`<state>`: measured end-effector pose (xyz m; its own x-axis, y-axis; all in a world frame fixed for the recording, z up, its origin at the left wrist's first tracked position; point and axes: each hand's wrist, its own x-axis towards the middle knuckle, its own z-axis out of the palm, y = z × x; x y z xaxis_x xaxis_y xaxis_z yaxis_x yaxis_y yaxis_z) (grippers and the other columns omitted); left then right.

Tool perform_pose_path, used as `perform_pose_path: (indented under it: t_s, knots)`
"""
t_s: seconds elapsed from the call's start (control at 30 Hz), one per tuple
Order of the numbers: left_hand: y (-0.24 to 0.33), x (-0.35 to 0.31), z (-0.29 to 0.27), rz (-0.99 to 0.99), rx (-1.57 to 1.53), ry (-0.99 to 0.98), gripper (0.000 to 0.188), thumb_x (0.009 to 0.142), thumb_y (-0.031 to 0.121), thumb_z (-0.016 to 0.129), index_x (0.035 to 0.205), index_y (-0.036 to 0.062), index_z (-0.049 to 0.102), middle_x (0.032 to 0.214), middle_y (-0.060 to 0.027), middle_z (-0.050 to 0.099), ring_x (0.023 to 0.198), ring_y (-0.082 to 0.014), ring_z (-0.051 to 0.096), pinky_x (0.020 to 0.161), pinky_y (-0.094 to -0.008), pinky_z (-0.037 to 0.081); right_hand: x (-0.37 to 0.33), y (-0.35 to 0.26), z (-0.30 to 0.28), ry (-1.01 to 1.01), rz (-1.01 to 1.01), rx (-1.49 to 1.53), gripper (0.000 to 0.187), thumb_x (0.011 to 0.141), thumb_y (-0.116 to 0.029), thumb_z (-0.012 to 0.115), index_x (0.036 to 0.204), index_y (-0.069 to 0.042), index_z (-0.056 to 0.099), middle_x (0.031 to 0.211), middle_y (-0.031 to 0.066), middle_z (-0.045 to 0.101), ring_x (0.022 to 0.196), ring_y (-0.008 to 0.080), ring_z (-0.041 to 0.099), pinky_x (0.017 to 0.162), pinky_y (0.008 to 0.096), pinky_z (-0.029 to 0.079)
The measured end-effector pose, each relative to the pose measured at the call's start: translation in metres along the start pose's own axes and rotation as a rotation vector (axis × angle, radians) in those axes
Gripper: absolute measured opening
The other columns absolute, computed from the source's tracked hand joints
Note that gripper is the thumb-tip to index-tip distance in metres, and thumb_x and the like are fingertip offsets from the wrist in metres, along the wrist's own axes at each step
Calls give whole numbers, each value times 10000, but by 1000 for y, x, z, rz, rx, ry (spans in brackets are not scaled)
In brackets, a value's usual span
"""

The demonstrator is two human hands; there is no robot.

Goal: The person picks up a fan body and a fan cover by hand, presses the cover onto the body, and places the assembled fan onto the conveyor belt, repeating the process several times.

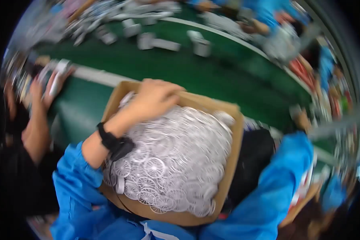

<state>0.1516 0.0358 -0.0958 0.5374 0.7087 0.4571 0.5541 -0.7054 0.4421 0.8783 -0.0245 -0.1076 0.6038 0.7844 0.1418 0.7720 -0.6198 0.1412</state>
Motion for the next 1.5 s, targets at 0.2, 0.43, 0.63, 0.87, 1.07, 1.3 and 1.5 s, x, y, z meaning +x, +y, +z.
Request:
perform_pose_path:
  t_s: [0.2,0.43,0.63,0.87,1.07,1.3,1.5]
  knots:
    - [5,-14,-1,-154,61,-59,237,832,229,546,1014,148,674,849,-53,663,898,-229,579,828,-389,354,35,-37,29,-172,-150,-94,760,746,-250,627,1419,-157,287,1342,165,481,1207,374,485,990,502,368]
    - [1,-11,-8,-178,-27,-86,240,828,220,539,1012,127,661,928,-68,636,935,-257,556,823,-409,354,-2,-176,-36,-18,-317,110,834,606,-204,726,1357,-89,380,1191,189,590,1129,393,534,934,453,420]
    - [36,13,5,78,-368,252,466,804,233,632,1234,91,519,1165,-118,563,1173,-273,453,982,-436,336,-142,-322,-216,477,-734,432,618,776,-367,700,1266,-57,488,1057,213,628,943,355,618,804,398,466]
    - [14,21,-41,-346,-509,797,819,764,191,708,1402,74,208,1040,-208,625,851,-324,663,730,-440,530,-327,-445,-275,88,-932,797,320,820,-280,688,979,-6,640,731,111,654,702,109,591,655,273,459]
    - [10,12,-49,-524,-1071,618,915,813,95,632,1453,183,-15,931,-167,648,529,-229,650,486,-319,529,-346,-459,-182,142,-1495,456,263,695,-244,743,898,-81,703,797,79,648,842,272,545,824,408,415]
    - [5,15,-42,-529,-1018,577,882,832,51,603,1457,197,-1,900,-142,643,556,-214,649,484,-325,532,-333,-452,-166,81,-1409,504,295,636,-208,783,908,-118,716,834,47,635,882,262,482,792,394,396]
    - [5,18,-39,-560,-1096,632,890,840,19,574,1471,255,-8,877,-131,635,574,-200,644,476,-328,530,-321,-446,-177,-8,-1329,589,256,634,-157,787,873,-106,712,784,53,611,796,240,496,750,352,414]
